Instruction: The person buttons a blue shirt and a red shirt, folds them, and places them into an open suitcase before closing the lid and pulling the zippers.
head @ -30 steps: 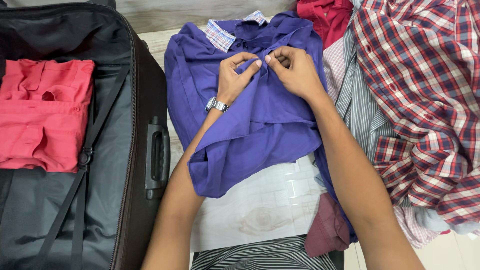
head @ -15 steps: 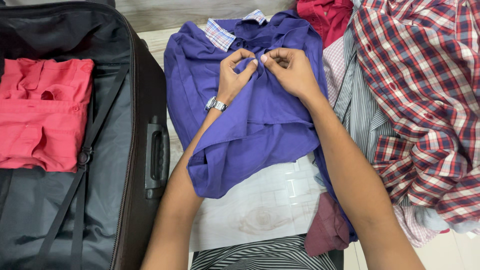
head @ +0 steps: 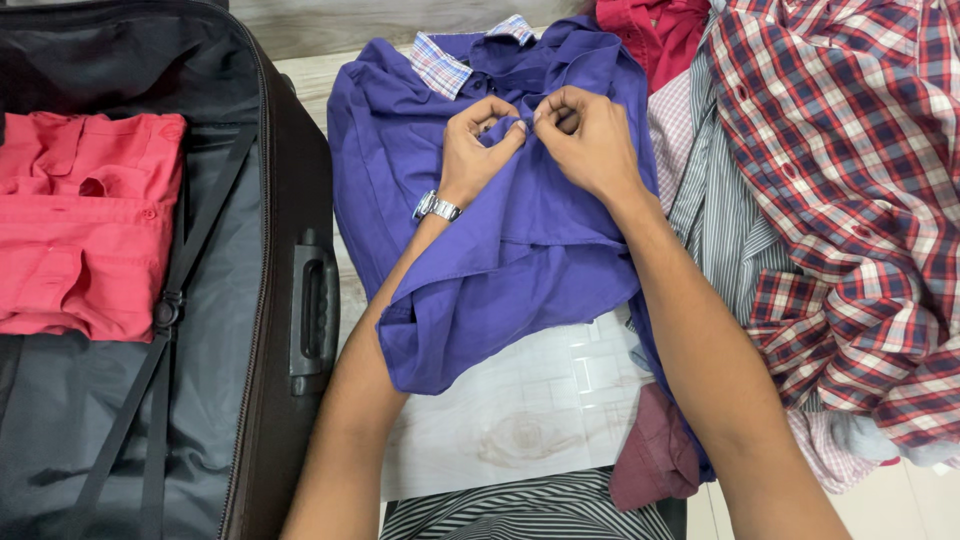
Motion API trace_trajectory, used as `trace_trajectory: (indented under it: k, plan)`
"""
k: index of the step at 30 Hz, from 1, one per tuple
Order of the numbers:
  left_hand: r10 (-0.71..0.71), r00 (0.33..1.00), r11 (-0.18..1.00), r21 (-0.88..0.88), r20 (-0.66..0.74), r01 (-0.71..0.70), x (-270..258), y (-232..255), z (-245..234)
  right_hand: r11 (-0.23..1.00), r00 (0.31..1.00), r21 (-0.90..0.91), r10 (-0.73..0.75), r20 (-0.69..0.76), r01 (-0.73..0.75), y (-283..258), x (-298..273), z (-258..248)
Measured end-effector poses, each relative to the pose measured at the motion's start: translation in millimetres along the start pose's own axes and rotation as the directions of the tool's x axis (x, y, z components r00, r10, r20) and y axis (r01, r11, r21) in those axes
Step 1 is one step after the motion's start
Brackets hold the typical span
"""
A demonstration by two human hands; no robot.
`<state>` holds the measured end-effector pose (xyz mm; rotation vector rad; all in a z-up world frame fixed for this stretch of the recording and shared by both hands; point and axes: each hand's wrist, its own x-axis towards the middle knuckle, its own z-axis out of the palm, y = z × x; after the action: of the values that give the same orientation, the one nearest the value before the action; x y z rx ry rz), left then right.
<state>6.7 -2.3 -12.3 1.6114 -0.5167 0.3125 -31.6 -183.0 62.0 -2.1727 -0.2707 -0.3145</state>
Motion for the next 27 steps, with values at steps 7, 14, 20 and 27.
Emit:
trace_trajectory:
  k: [7,14,20,27]
  plan:
    - [-0.053,0.989,0.976,-0.203,0.139,0.081,-1,5,-9,0.869,0.967,0.462,0.066,0.245,-0.176,31,8,9]
    - [-0.054,0.987,0.989,-0.125,0.153,0.074,0,15,-15,0.802,0.914,0.482,0.184,0.362,-0.352,9,3,-4]
    - [-0.064,0.989,0.986,-0.145,0.131,0.083,1,17,-16,0.695,0.869,0.555,0.216,0.445,-0.457,20,5,6]
    - [-0.139,0.990,0.925,-0.352,0.035,0.142,1,-2,-21,0.677,0.901,0.596,0.354,0.252,-0.433,38,13,5]
